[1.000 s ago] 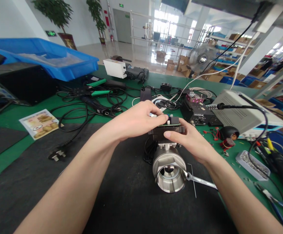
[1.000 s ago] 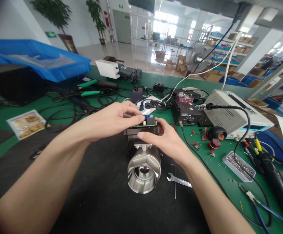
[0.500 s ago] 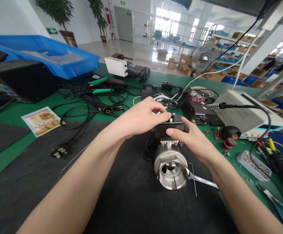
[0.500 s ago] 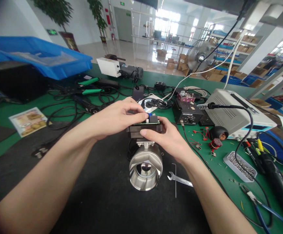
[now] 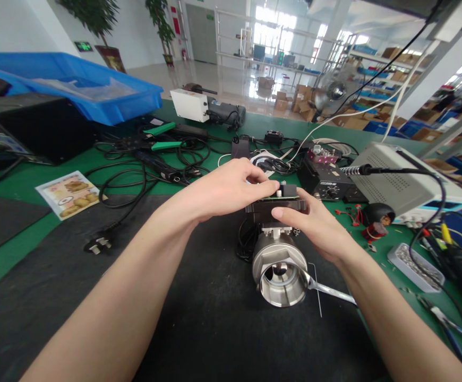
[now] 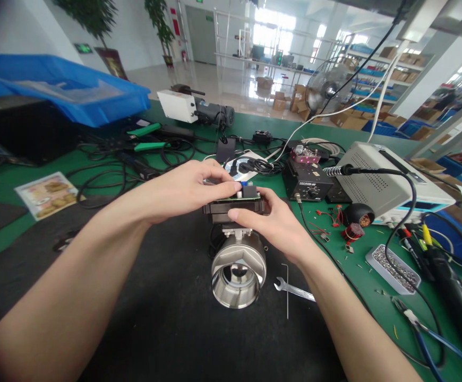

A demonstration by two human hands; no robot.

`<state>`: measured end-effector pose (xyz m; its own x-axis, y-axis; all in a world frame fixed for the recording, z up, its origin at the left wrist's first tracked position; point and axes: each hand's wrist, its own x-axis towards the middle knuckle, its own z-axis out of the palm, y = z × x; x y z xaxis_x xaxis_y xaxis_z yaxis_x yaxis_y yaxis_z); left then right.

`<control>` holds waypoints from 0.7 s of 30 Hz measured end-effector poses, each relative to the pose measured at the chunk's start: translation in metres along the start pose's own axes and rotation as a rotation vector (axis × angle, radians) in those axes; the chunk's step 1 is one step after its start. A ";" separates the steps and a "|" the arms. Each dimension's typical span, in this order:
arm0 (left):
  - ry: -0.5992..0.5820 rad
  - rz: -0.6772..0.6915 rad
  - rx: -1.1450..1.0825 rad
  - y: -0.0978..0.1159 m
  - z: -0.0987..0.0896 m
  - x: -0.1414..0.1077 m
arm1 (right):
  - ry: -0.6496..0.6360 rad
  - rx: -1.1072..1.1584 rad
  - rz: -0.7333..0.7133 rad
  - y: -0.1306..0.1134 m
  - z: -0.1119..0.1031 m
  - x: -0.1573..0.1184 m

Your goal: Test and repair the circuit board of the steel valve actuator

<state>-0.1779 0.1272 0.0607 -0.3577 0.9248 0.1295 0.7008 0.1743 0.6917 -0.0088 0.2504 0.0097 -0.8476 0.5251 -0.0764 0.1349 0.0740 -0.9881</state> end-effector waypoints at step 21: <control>0.023 -0.090 -0.013 -0.005 0.009 0.004 | 0.042 0.055 -0.023 0.009 0.003 0.006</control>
<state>-0.1774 0.1334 0.0509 -0.4335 0.8974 0.0826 0.6571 0.2520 0.7105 -0.0139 0.2515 -0.0005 -0.8279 0.5586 -0.0493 0.0863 0.0401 -0.9955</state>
